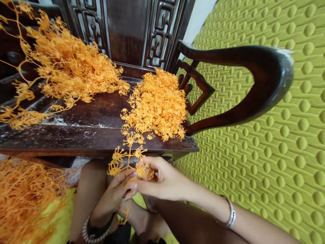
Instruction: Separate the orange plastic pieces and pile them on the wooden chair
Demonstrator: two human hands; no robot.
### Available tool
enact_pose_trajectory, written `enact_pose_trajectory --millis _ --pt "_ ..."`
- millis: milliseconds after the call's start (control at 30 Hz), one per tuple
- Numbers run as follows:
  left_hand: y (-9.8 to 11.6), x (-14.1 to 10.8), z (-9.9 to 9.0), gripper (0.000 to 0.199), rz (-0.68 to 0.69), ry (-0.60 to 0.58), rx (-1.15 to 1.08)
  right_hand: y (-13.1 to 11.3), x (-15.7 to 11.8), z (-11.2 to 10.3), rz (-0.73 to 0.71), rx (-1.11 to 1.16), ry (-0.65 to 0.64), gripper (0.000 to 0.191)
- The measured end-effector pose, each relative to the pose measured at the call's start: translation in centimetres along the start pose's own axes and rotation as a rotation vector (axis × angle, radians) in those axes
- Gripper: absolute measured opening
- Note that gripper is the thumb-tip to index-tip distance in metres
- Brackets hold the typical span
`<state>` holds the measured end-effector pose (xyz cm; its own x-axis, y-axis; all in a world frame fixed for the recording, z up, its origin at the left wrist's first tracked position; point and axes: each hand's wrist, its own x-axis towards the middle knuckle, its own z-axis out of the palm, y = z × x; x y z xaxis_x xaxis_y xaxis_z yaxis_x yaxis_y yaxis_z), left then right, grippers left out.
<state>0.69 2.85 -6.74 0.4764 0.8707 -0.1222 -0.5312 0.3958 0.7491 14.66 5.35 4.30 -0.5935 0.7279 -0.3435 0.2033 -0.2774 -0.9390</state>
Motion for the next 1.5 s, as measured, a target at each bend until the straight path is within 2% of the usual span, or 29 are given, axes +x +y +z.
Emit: enact_pose_trajectory --millis 67,167,233,300,400,467,567,633,767,900,967,1033,1100,1233,1300,1400,1500 --pt "0.2 -0.2 0.6 0.052 -0.006 0.047 0.012 0.0 0.0 0.1 0.019 0.038 -0.032 0.026" --pt "0.0 -0.2 1.3 0.053 0.052 0.146 0.049 -0.1 0.2 -0.2 0.038 -0.032 -0.018 0.029" --pt "-0.4 -0.2 1.6 0.055 0.097 0.145 0.072 0.0 0.4 -0.4 0.056 -0.062 -0.003 0.029" --pt "-0.8 0.0 1.8 0.059 0.119 0.147 0.074 0.2 0.6 -0.6 0.072 -0.049 0.037 0.030" --pt "-0.8 0.2 1.9 0.058 0.135 0.249 0.049 0.5 0.8 -0.8 0.049 -0.014 0.141 0.035" --pt "-0.4 0.3 1.7 0.057 0.109 0.194 0.019 0.6 0.9 -0.9 0.017 -0.003 0.192 0.036" --pt "0.0 0.6 0.8 0.054 0.065 -0.039 -0.097 0.9 1.0 -1.1 -0.018 0.023 0.270 0.034" --pt "-0.1 0.8 0.2 0.050 0.095 -0.072 -0.159 1.2 1.1 -1.2 -0.006 0.036 0.284 0.034" --pt "-0.5 0.9 -0.3 0.045 0.162 -0.004 -0.009 1.7 1.3 -1.3 0.074 0.027 0.116 0.041" --pt "-0.3 0.7 -0.1 0.052 0.108 -0.037 0.200 0.9 1.4 -0.8 0.047 0.047 -0.025 0.036" --pt "-0.2 0.6 -0.1 0.053 0.093 -0.079 0.215 0.3 1.1 -0.8 0.056 0.022 -0.050 0.038" --pt "-0.2 0.4 -0.2 0.049 0.081 -0.154 0.129 -0.2 0.6 -1.0 0.095 -0.022 -0.019 0.040" --pt "-0.1 0.3 0.0 0.044 0.042 -0.234 -0.056 -0.4 0.0 -1.3 0.119 -0.049 -0.019 0.041" --pt "-0.2 0.1 1.5 0.057 0.006 -0.329 -0.388 -0.1 -0.3 -1.2 0.024 -0.015 -0.156 0.036" --pt "-0.6 0.0 2.3 0.065 0.046 -0.326 -0.432 0.0 -0.1 -0.8 -0.031 0.033 -0.171 0.035" --pt "-1.7 -0.5 2.9 0.066 0.076 -0.331 -0.440 0.1 0.2 0.2 -0.087 0.051 -0.186 0.034" --pt "-3.0 -1.3 2.5 0.064 0.011 -0.391 -0.342 0.0 0.3 1.1 -0.100 0.055 -0.258 0.032"
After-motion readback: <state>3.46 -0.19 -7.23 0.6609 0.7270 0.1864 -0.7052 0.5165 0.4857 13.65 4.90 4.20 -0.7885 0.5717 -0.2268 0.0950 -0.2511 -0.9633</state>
